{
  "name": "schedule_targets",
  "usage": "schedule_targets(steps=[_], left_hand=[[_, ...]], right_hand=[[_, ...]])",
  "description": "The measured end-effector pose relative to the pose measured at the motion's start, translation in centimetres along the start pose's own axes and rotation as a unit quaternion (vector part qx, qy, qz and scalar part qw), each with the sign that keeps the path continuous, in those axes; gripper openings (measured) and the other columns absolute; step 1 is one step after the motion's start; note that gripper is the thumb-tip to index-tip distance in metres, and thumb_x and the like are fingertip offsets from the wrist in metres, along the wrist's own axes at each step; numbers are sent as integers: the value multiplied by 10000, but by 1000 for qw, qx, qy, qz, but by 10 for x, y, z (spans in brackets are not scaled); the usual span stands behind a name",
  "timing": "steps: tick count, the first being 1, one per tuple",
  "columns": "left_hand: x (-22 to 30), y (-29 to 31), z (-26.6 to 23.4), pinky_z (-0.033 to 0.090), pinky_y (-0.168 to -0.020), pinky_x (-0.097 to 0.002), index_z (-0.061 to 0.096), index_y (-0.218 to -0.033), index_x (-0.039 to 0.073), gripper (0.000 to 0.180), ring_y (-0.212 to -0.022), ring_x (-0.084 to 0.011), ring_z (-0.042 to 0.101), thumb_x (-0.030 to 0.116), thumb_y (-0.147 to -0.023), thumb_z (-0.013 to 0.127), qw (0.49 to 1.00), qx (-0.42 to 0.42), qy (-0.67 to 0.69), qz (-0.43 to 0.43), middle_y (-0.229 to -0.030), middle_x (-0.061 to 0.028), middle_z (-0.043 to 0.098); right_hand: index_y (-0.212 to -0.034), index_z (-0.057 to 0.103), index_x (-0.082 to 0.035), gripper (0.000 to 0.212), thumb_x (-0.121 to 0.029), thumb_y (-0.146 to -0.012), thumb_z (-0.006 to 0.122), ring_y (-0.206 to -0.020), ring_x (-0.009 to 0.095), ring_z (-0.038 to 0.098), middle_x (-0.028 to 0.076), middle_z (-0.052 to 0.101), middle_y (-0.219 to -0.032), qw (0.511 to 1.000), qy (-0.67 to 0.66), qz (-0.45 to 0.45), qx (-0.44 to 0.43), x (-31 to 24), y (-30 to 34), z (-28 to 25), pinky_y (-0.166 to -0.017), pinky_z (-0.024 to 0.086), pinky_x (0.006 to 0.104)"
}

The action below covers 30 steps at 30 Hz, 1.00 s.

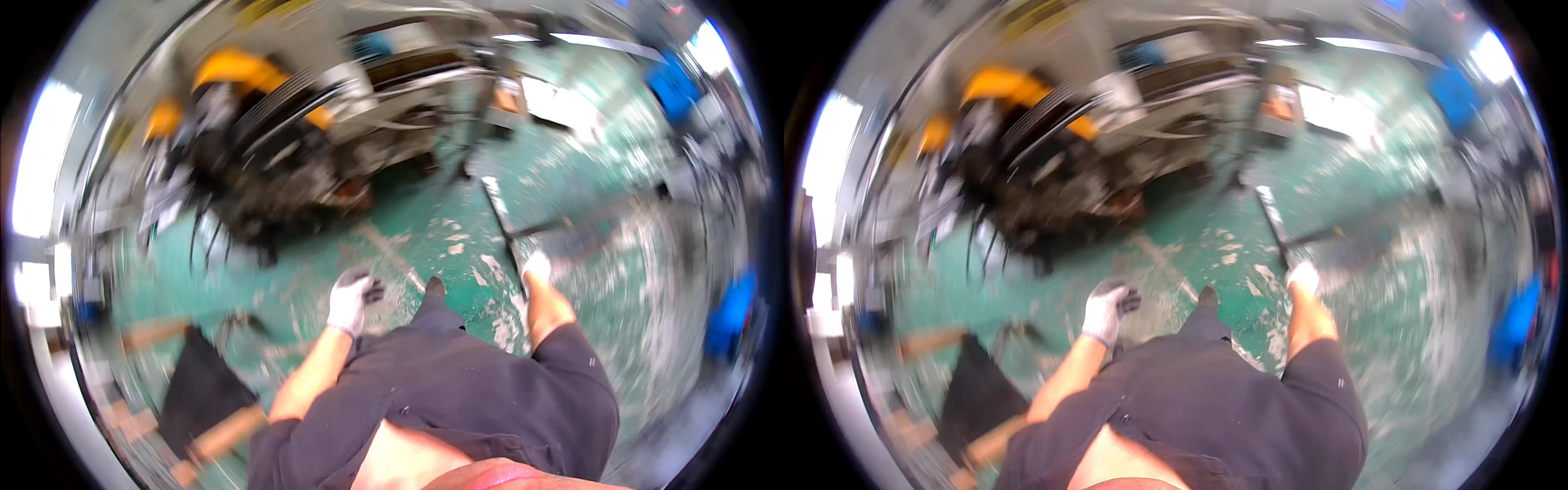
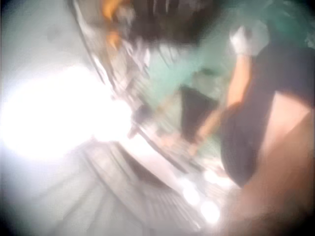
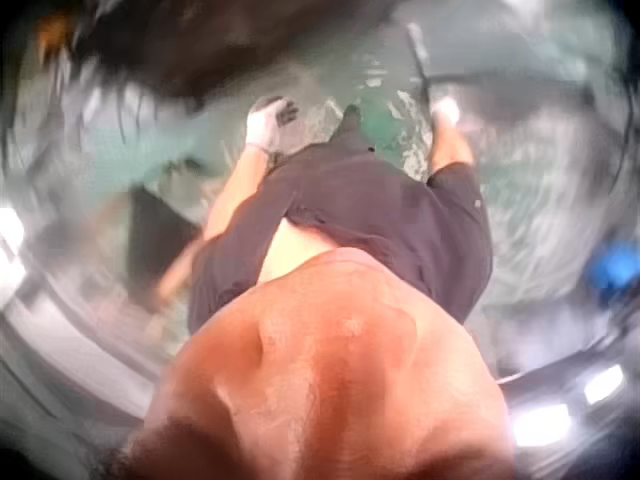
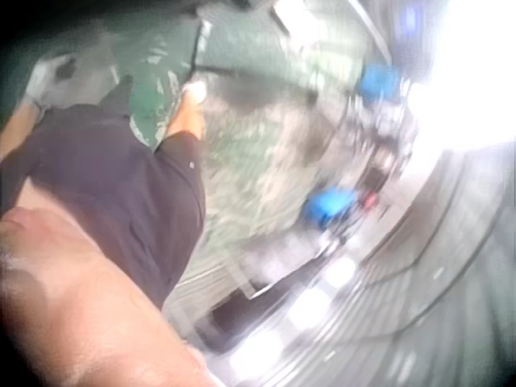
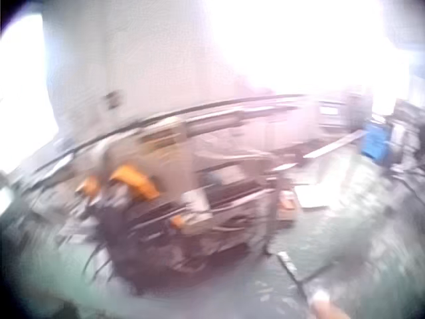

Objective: The person lifts a bundle of pre-bent metal rods from a rack and places them on a trolley. They then pick up straight metal rods and feed them one by one into a machine to bend them into a specific shape.

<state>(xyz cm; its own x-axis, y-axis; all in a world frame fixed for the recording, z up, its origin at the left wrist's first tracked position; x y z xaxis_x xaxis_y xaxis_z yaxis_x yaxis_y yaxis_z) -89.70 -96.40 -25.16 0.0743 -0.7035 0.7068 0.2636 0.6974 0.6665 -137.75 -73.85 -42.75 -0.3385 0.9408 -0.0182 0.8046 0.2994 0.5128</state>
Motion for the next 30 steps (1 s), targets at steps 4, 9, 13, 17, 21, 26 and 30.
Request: schedule_targets(steps=[4,9,13,17,21,26,30], left_hand=[[21,36,-112,620,-796,-429,601,-1252,-41,317,-911,-310,744,58,-960,671,990,88,64,88,-1064,-198,724],[-2,142,-309,607,-746,-359,626,-1226,-34,286,-859,-238,736,59,-958,667,940,247,158,175,-999,-150,726],[-74,243,-448,605,-775,-387,640,-1214,-36,273,-860,-240,728,53,-957,663,858,384,268,211,-1021,-143,739],[-190,332,-547,605,-697,-347,564,-1290,-34,337,-811,-238,710,22,-964,629,743,557,349,125,-993,-168,703],[-231,379,-561,605,-690,-355,520,-1313,-36,351,-807,-261,707,29,-974,587,652,615,426,124,-1052,-193,694],[-244,352,-534,609,-748,-409,566,-1266,-32,336,-847,-286,716,72,-952,621,590,613,508,133,-1023,-176,699],[-234,351,-522,612,-820,-437,537,-1327,-60,376,-934,-321,726,64,-977,593,641,589,486,80,-1127,-229,711]], right_hand=[[-1389,668,-81,629,-387,-850,776,-1315,359,631,200,662,-1405,980,27,-168,-106,-135,113,137,-1105,504,424],[-1363,668,-42,547,-338,-905,712,-1299,369,642,220,692,-1354,886,63,-444,-121,-321,264,200,-1102,494,423],[-1314,675,-36,527,-332,-885,756,-1224,376,676,215,719,-1280,808,112,-567,-114,-451,393,234,-1051,522,422],[-1367,638,-54,576,-341,-884,765,-1230,384,667,213,701,-1315,705,183,-672,-132,-540,557,296,-1038,526,431],[-1374,634,-54,618,-380,-873,787,-1217,387,671,226,706,-1289,608,213,-737,-204,-571,745,375,-1036,525,436],[-1429,537,-66,728,-383,-839,821,-1300,373,605,208,654,-1348,465,309,-805,-204,-568,924,490,-1078,507,446],[-1289,553,-49,652,-383,-812,847,-1242,347,624,194,655,-1283,424,312,-838,-144,-573,1006,584,-1033,523,467]])
Point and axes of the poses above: each hand's wrist, its own y-axis away from the middle knuckle, its own z-axis out of the palm, x = y × z, the point moved 6 cm from there along -y, towards the middle knuckle
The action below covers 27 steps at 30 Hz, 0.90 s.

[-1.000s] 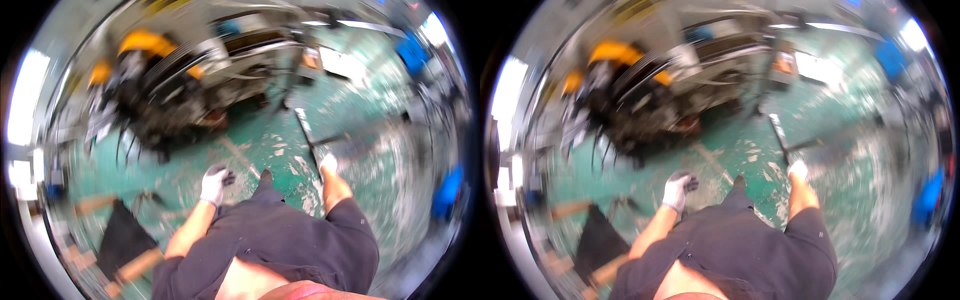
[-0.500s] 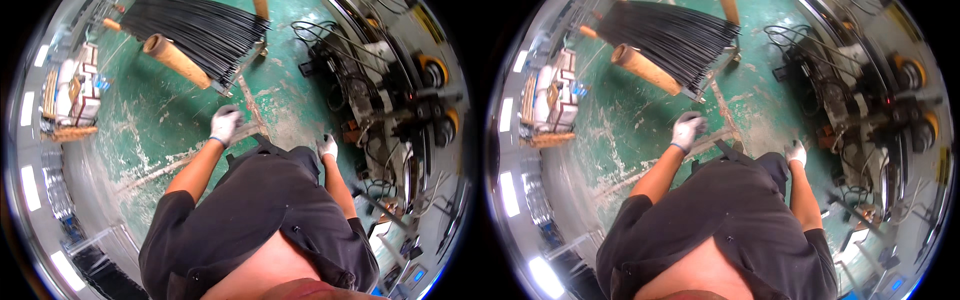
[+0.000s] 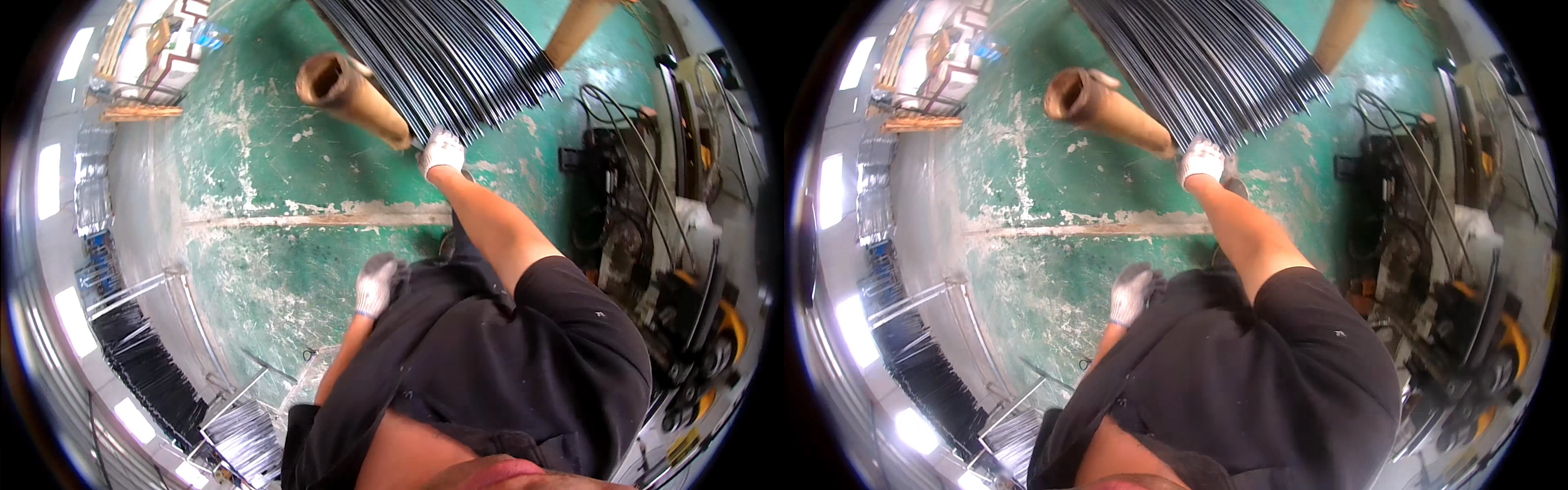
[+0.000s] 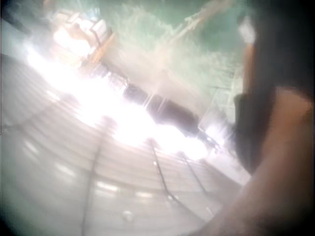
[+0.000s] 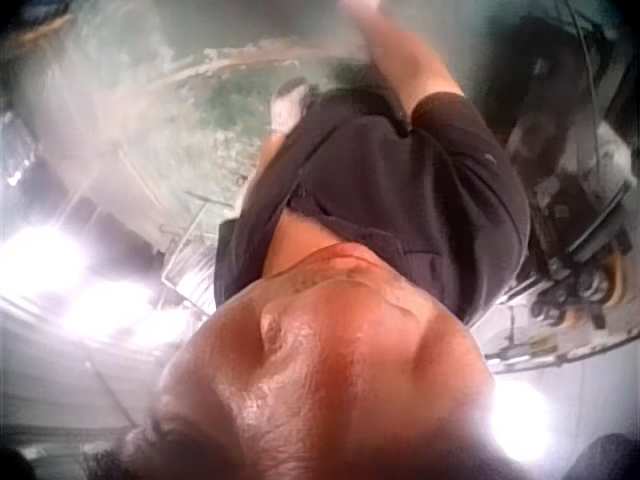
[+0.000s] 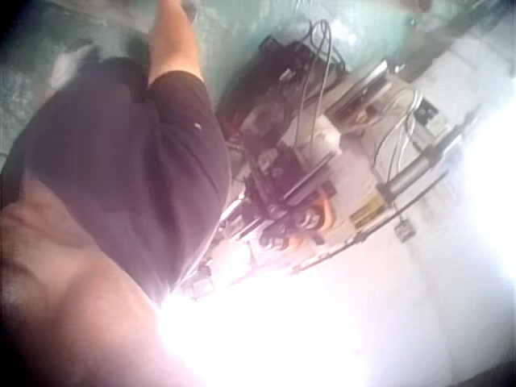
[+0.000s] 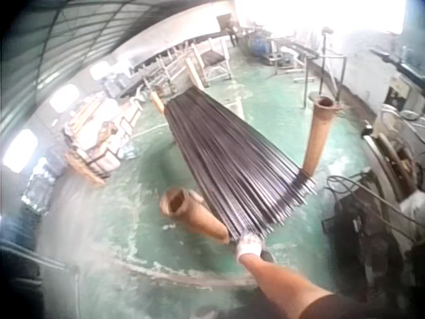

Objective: The person lifts a bundle of pre-bent metal rods from a rack and places them on a trolley. They then pick up straight metal rods and feed them one by one into a machine to bend them into a specific shape.

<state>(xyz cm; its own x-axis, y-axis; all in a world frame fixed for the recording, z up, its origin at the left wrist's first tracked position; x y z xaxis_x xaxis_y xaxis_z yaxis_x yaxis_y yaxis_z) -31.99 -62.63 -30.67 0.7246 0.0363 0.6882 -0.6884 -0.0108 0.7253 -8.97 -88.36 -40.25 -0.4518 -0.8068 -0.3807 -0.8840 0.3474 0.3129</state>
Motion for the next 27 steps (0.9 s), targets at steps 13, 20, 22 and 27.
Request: schedule_targets(steps=[13,20,22,27], left_hand=[[113,-50,40,620,-861,-457,568,-1319,-50,350,-964,-347,738,71,-997,632,980,177,82,28,-1140,-237,713],[122,-68,84,611,-876,-437,552,-1336,-74,360,-968,-326,733,69,-1009,597,990,113,85,14,-1147,-237,712],[123,-72,84,611,-873,-431,549,-1334,-83,363,-964,-320,732,69,-1008,599,990,110,90,0,-1143,-238,710],[145,-91,87,606,-801,-346,587,-1288,-52,289,-904,-244,733,48,-1018,607,994,67,76,27,-1094,-192,730]], right_hand=[[-1135,710,-52,446,-330,-810,839,-1136,369,717,213,745,-1193,985,-41,56,-156,5,-118,53,-985,572,460],[-1280,700,35,743,-512,-803,859,-1147,367,716,257,732,-1232,965,-62,15,-255,13,-138,2,-997,557,433],[-1276,695,52,723,-498,-830,844,-1136,361,723,263,736,-1217,962,-58,8,-266,9,-136,-6,-991,557,436],[-1369,613,95,721,-439,-906,758,-1267,379,662,287,700,-1292,875,-328,95,-343,19,-122,3,-1059,514,417]])
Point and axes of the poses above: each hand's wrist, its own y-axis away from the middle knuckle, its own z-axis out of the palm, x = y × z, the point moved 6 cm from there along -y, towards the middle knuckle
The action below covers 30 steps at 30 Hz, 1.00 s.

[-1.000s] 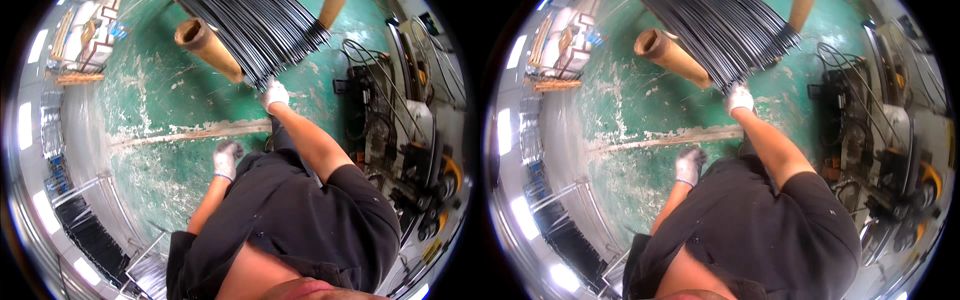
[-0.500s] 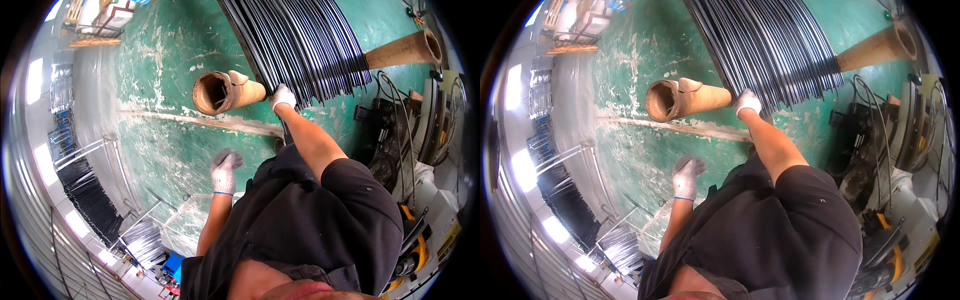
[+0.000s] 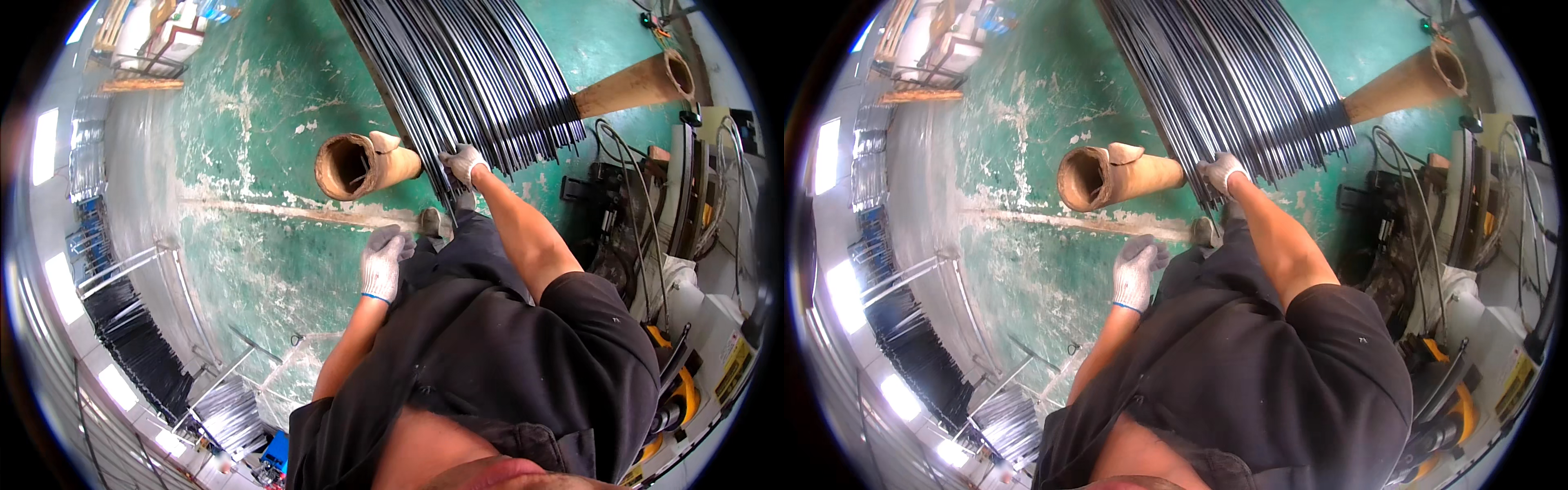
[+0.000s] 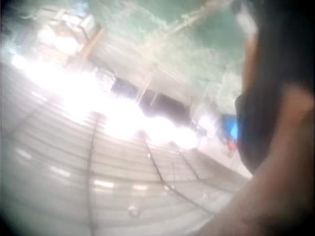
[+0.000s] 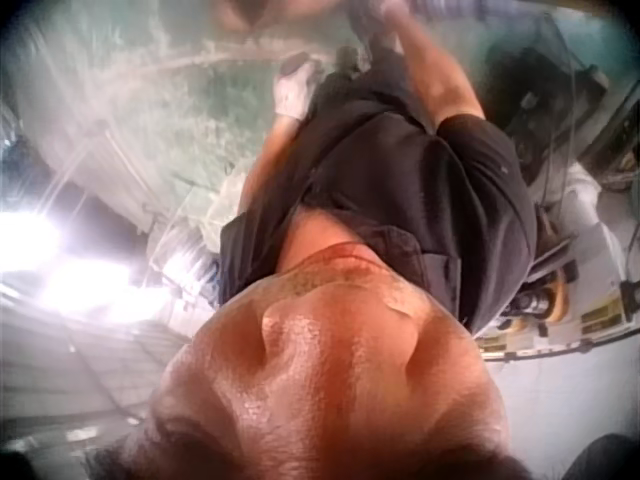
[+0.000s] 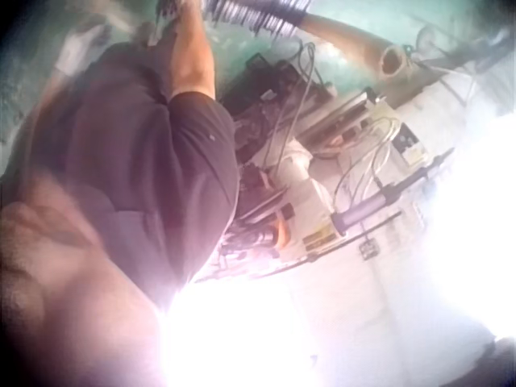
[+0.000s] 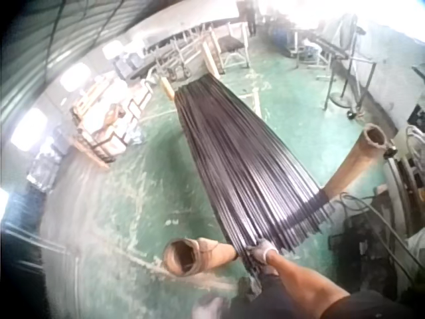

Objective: The person lifts a bundle of pre-bent metal rods from a rack and places them on a trolley. They then pick up straight metal rods and feed them one by one into a machine to bend them into a specific shape.

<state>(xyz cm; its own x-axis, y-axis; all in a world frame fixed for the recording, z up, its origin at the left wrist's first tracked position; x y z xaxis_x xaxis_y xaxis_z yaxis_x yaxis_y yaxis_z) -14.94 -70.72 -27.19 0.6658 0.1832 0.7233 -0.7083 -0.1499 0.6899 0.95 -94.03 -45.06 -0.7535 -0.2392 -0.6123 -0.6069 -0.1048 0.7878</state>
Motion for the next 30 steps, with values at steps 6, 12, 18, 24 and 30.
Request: schedule_targets(steps=[6,12,18,24,30], left_hand=[[-1,-31,40,585,-771,-301,570,-1271,-62,289,-863,-186,700,82,-1024,613,984,-167,-66,-1,-1042,-134,712],[-48,-92,97,587,-801,-427,581,-1235,32,317,-894,-261,699,259,-1026,656,936,-317,-57,-144,-1054,-126,707],[-64,-128,166,586,-875,-506,595,-1073,-26,263,-944,-335,681,234,-1070,554,869,-304,225,-318,-969,-173,665],[-99,-31,148,552,-796,-465,593,-979,26,52,-796,-267,606,72,-1003,598,897,-286,147,-304,-836,-104,581],[-95,69,172,496,-1009,-517,615,-969,-20,88,-949,-309,582,42,-1015,574,887,-396,40,-233,-937,-156,592]], right_hand=[[-1242,688,62,682,-561,-966,677,-1035,472,709,326,732,-1033,967,173,-36,185,1,89,-38,-868,528,501],[-1044,707,22,450,-422,-976,717,-944,503,674,322,680,-936,948,201,13,246,146,302,-26,-782,528,502],[-995,676,-87,323,-384,-918,778,-952,426,700,209,729,-937,884,221,241,334,334,550,70,-818,537,525],[-828,621,-112,175,-246,-807,732,-797,403,666,150,663,-775,763,282,183,552,327,556,97,-703,516,510],[-800,615,-91,91,-163,-812,668,-830,394,668,160,667,-795,783,236,180,546,439,609,77,-773,531,498]])
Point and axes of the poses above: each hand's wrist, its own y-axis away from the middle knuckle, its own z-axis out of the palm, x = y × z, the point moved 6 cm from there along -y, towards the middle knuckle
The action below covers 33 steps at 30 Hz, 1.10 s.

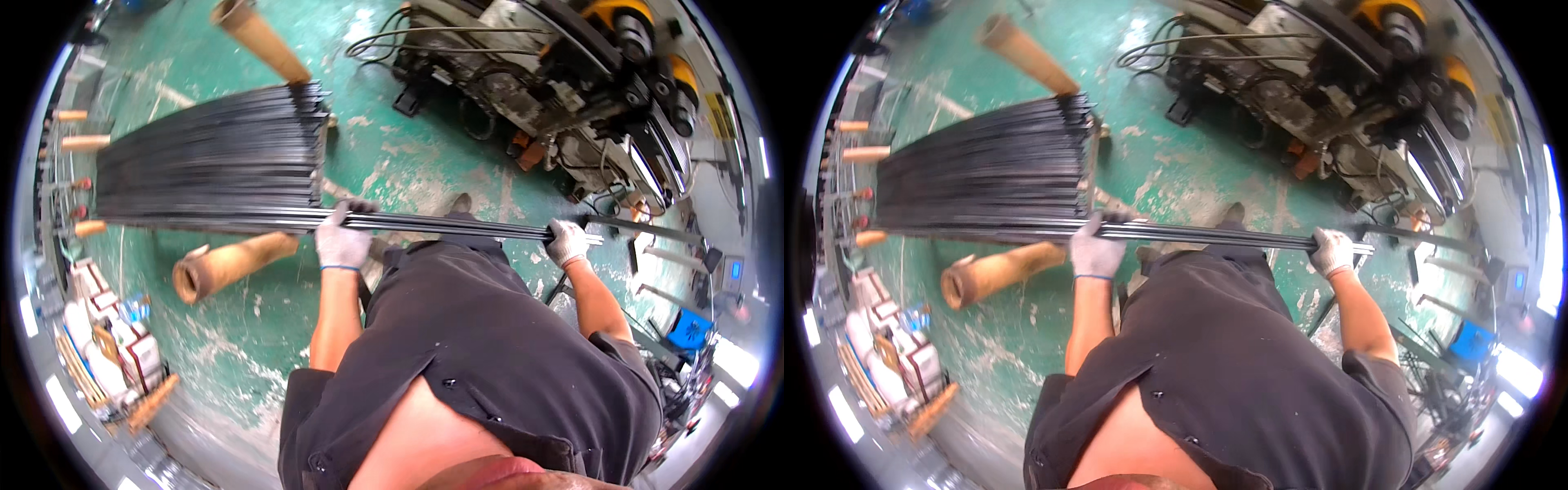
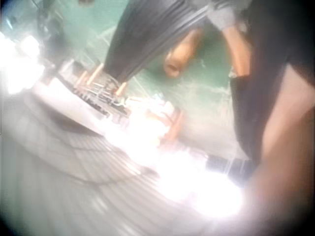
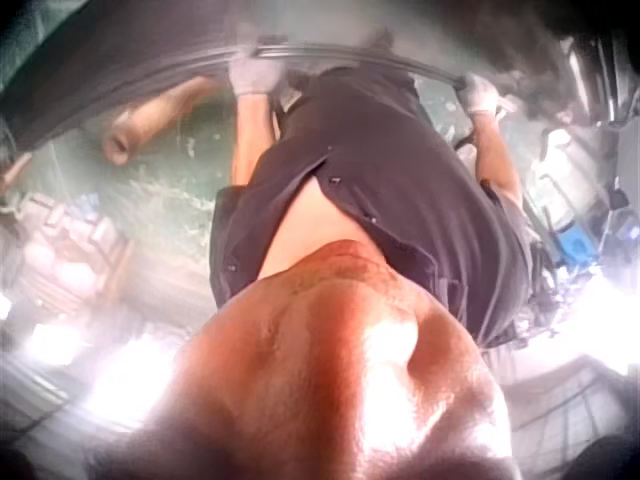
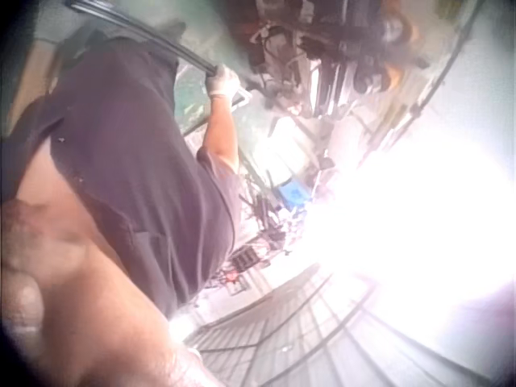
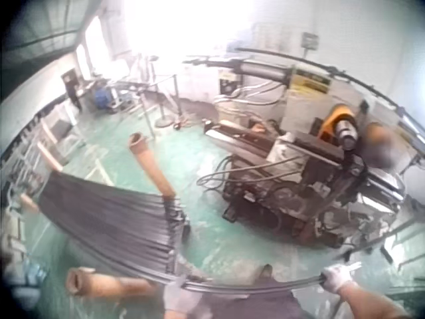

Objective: The person lifts a bundle of pre-bent metal rods from a rack and places them on a trolley. They then pick up straight metal rods and feed them one by one into a machine to bend them into a specific shape.

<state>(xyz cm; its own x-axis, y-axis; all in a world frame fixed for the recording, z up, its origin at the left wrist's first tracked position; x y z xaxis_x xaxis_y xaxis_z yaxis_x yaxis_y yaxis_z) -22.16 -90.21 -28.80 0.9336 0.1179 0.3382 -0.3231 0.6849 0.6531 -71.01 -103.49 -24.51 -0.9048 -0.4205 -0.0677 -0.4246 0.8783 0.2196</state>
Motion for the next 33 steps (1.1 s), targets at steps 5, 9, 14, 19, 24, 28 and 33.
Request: schedule_targets(steps=[5,9,14,19,24,28,33], left_hand=[[69,1,110,501,-999,-461,649,-1019,14,125,-930,-264,599,137,-1007,628,988,-103,40,104,-960,-114,640],[8,13,215,502,-1010,-462,608,-1132,68,110,-908,-234,621,141,-1051,618,980,-152,-36,126,-956,-71,657],[-123,9,322,449,-1113,-536,601,-1185,86,175,-1015,-274,656,112,-1024,667,954,-253,-130,96,-1011,-90,673],[-175,-2,405,414,-1166,-588,651,-1180,51,205,-1112,-351,658,161,-1010,686,920,-354,-167,-3,-1086,-134,684],[-96,-65,472,414,-1196,-534,648,-1244,-51,345,-1196,-363,644,216,-1024,643,904,-375,-191,75,-1207,-200,694],[-45,-135,496,431,-1201,-545,646,-1216,-26,269,-1159,-316,656,130,-998,656,912,-370,-161,70,-1165,-171,690],[-54,-213,520,503,-1103,-531,642,-1174,-36,272,-1117,-367,670,207,-1051,640,927,-302,-214,59,-1112,-180,700]], right_hand=[[-903,654,-63,125,-35,-783,638,-1037,408,636,187,693,-965,986,4,138,92,182,24,3,-916,508,487],[-1101,697,-45,258,-45,-845,665,-1108,380,662,180,710,-1188,817,-73,486,302,252,53,-31,-980,516,462],[-1353,467,170,539,-54,-874,569,-1313,433,549,273,593,-1335,70,-953,188,227,170,-14,-35,-1251,306,578],[-1314,554,26,319,44,-996,560,-1229,368,660,186,683,-1262,84,-900,290,313,165,-59,-61,-1111,524,544],[-1356,556,26,355,21,-1006,619,-1243,342,651,195,668,-1296,117,-899,202,370,226,-54,-81,-1120,531,504],[-1228,675,22,291,-157,-1004,729,-1096,258,689,128,726,-1160,154,-846,241,450,252,-70,-84,-1057,555,377],[-1208,664,14,348,-208,-969,787,-934,292,727,139,748,-1082,139,-780,333,512,230,-127,-128,-856,638,459]])
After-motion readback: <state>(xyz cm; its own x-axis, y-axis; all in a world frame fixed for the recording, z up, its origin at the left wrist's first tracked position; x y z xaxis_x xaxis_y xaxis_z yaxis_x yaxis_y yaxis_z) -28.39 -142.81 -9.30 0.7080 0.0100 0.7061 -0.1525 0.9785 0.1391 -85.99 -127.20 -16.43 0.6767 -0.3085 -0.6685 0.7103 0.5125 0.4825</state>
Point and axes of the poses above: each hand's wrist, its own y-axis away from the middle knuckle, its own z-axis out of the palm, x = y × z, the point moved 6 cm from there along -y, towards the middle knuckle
